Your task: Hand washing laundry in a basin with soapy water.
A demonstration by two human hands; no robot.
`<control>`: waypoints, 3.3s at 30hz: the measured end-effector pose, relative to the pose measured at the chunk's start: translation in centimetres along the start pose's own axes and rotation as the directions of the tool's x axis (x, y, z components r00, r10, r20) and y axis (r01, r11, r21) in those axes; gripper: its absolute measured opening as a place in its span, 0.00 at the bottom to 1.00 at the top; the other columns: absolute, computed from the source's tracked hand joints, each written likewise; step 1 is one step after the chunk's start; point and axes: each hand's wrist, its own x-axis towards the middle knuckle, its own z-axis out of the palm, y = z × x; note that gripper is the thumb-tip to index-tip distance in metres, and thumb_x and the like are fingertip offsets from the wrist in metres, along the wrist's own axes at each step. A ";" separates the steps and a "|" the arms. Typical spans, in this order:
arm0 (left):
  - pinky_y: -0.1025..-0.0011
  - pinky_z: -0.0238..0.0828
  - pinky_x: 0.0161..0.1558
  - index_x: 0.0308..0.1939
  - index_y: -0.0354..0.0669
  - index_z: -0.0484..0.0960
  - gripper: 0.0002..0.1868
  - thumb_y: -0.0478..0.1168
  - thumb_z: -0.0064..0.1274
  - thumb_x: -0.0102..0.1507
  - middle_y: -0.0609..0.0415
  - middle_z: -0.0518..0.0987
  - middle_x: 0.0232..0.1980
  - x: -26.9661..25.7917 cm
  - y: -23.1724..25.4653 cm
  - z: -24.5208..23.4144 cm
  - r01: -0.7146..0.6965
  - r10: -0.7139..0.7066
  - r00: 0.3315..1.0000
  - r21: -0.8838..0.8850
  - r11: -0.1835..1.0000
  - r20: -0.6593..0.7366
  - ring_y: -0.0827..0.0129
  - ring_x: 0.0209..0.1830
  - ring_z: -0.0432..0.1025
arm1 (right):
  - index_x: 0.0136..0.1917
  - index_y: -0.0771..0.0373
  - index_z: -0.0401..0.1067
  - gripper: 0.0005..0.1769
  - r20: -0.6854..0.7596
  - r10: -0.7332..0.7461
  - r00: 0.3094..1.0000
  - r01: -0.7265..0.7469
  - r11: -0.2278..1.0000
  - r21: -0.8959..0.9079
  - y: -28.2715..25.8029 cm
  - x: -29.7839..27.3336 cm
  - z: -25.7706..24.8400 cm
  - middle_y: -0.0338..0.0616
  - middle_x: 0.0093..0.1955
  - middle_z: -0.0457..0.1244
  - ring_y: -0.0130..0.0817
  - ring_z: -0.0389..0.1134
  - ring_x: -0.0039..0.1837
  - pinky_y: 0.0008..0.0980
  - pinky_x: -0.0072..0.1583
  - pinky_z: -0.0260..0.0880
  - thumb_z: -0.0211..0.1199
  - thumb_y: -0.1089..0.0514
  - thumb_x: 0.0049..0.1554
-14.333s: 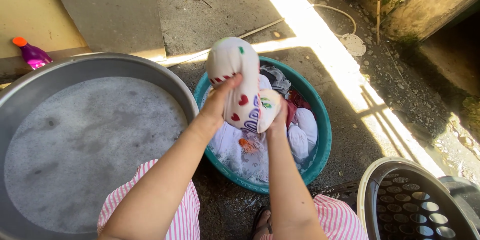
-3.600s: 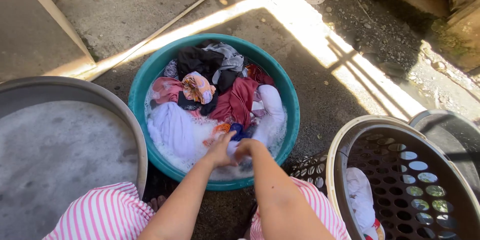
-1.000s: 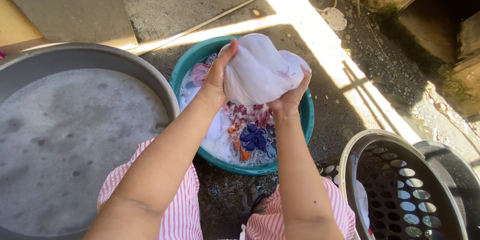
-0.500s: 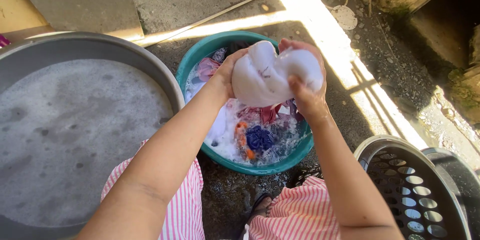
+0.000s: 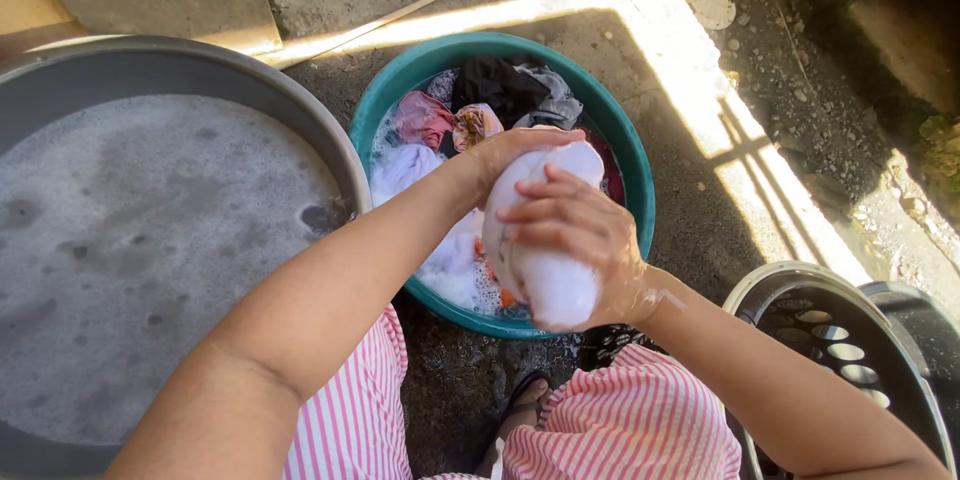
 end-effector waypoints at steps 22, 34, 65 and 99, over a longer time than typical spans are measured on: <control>0.63 0.74 0.42 0.32 0.42 0.88 0.21 0.58 0.61 0.59 0.46 0.85 0.34 2.6 -3.5 -4.7 0.111 0.688 0.725 0.993 -0.048 -0.048 0.58 0.36 0.78 | 0.50 0.60 0.70 0.25 0.675 -0.004 0.737 0.187 0.962 -0.198 2.9 -1.0 9.4 0.44 0.44 0.65 0.46 0.68 0.50 0.45 0.54 0.69 0.71 0.51 0.40; 0.46 0.75 0.57 0.54 0.46 0.82 0.26 0.59 0.55 0.62 0.48 0.84 0.54 6.1 -4.1 2.8 -0.033 0.017 0.900 -0.028 0.999 -0.436 0.52 0.52 0.79 | 0.65 0.59 0.69 0.26 -0.420 0.661 0.621 -0.651 0.734 0.193 -0.5 -15.3 -6.3 0.44 0.63 0.63 0.39 0.64 0.69 0.39 0.70 0.64 0.71 0.47 0.58; 0.45 0.56 0.68 0.69 0.70 0.73 0.28 0.41 0.50 0.64 0.39 0.48 0.82 2.5 -20.1 -17.6 0.743 0.428 0.664 0.602 -0.291 -0.613 0.36 0.73 0.54 | 0.59 0.62 0.75 0.22 0.496 0.866 0.066 -0.792 0.347 -0.502 21.9 -20.4 18.1 0.60 0.64 0.65 0.53 0.67 0.67 0.49 0.66 0.67 0.54 0.55 0.53; 0.72 0.66 0.34 0.31 0.43 0.74 0.08 0.34 0.61 0.58 0.61 0.72 0.33 -0.8 -5.2 -7.7 -0.333 0.941 0.090 0.881 0.336 -0.325 0.78 0.33 0.67 | 0.59 0.66 0.74 0.20 -0.589 0.791 0.167 -0.625 0.547 0.558 18.6 -14.3 14.4 0.47 0.50 0.73 0.43 0.73 0.51 0.39 0.53 0.73 0.66 0.54 0.56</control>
